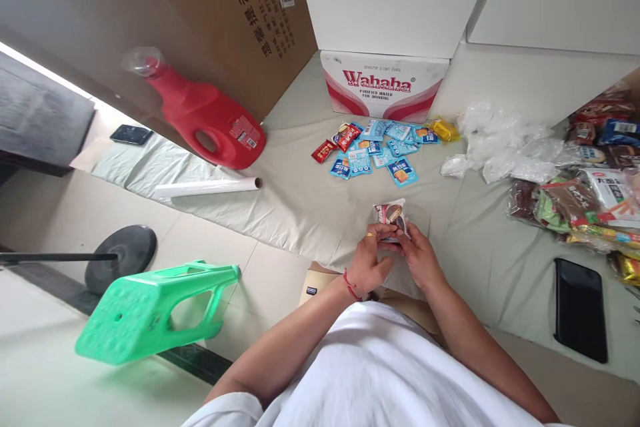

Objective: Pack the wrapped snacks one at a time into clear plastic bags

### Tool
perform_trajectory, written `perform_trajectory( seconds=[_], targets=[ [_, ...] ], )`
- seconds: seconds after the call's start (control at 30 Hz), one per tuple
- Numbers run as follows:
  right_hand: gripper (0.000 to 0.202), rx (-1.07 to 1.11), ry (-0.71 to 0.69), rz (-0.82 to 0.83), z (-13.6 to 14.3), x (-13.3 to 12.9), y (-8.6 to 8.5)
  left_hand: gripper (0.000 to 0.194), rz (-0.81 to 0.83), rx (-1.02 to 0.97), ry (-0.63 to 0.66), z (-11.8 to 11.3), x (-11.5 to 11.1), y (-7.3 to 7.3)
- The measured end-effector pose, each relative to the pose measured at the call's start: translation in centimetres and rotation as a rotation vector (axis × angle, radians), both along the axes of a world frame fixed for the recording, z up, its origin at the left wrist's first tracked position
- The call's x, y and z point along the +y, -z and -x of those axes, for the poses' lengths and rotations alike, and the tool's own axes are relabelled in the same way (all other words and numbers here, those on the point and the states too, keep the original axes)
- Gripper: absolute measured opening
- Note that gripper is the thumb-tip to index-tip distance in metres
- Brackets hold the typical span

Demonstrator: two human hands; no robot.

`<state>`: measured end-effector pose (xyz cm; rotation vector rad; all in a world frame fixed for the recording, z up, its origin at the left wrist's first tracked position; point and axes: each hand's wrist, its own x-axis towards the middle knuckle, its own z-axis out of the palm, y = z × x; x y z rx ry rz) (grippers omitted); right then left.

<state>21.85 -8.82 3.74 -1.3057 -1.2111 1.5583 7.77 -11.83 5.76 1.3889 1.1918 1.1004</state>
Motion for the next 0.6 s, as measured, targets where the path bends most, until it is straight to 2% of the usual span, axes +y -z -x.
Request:
perform_trajectory(
  seconds=[0.03, 0.13, 0.17, 0.2, 0.3, 0.37, 0.47, 0.53, 0.6],
  targets=[
    [0.049, 0.004, 0.000, 0.012, -0.1, 0.1, 0.0, 0.040, 0.061, -0.053, -0.069, 0.3, 0.1, 0.0],
    [0.049, 0.077, 0.048, 0.068, -0.3, 0.1, 0.0, 0.021, 0.221, -0.064, -0.390, 1.4, 0.7, 0.2],
    [0.049, 0.103, 0.064, 0.086, -0.3, -0.1, -0.1, 0.024, 0.271, -0.055, -0.463, 1.7, 0.9, 0.2],
    [0.048, 0.121, 0.064, 0.102, -0.4, -0.3, -0.2, 0.030, 0.325, -0.063, -0.483, 2.0, 1.1, 0.2],
    [0.044, 0.090, 0.005, 0.149, -0.5, -0.9, -0.4, 0.052, 0.480, -0.182, -0.363, 2.3, 1.6, -0.2],
    [0.043, 0.047, -0.012, 0.177, -0.7, -1.3, -0.4, 0.059, 0.547, -0.252, -0.300, 2.2, 1.7, -0.5],
    [0.046, 0.045, 0.014, 0.195, -1.5, -1.7, -0.4, 0.058, 0.594, -0.291, -0.228, 1.9, 1.6, -0.6],
    [0.048, 0.039, 0.004, 0.186, -2.8, -1.7, -0.6, 0.052, 0.557, -0.266, -0.195, 2.4, 1.7, -0.3],
    [0.049, -0.005, 0.013, 0.156, -5.3, -1.4, -0.9, 0.045, 0.471, -0.157, -0.245, 3.7, 1.9, 0.1]
  ],
)
